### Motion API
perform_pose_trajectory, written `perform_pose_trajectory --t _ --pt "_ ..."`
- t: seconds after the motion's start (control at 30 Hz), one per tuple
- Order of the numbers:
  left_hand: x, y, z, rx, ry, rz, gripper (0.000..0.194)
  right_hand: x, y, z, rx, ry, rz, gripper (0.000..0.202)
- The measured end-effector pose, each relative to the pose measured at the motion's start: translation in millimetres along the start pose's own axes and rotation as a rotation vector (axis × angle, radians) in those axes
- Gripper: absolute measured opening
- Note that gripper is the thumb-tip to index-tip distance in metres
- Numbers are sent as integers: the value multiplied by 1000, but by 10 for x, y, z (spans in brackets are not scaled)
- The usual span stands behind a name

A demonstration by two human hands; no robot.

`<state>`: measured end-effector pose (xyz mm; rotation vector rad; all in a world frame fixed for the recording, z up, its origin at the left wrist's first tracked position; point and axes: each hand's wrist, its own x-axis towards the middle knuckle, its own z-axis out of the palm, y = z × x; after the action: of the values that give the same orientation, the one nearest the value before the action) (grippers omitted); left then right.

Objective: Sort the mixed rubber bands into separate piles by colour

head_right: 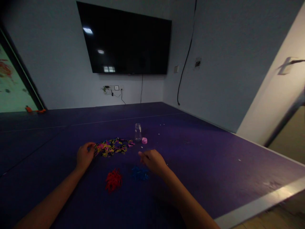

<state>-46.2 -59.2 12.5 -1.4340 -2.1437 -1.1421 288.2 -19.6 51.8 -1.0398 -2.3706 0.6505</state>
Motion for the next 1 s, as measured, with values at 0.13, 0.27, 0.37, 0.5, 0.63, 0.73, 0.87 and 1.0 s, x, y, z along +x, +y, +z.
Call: perform_pose_trajectory --t 0.13,0.27,0.37,0.5,0.63,0.73,0.87,1.0 --pt "14 -45 40 3 -54 -36 27 -7 -14 53 -116 66 63 44" --pt "27 -15 62 16 -139 93 28 -20 -70 105 -304 71 67 43" --pt "21 42 73 39 -221 224 28 -28 -124 112 -403 48 52 44" --pt "-7 94 70 124 -302 244 30 -32 -159 108 -447 34 37 47" --pt "-7 48 46 174 -268 171 33 -33 -163 112 -459 43 28 46" --pt "26 -2 36 174 -240 106 36 -37 -164 117 -448 54 19 46" --pt "64 -5 64 234 -304 109 34 -40 -166 125 -438 52 -2 47" --pt "57 16 116 328 -406 73 40 -40 -179 126 -447 26 3 48"
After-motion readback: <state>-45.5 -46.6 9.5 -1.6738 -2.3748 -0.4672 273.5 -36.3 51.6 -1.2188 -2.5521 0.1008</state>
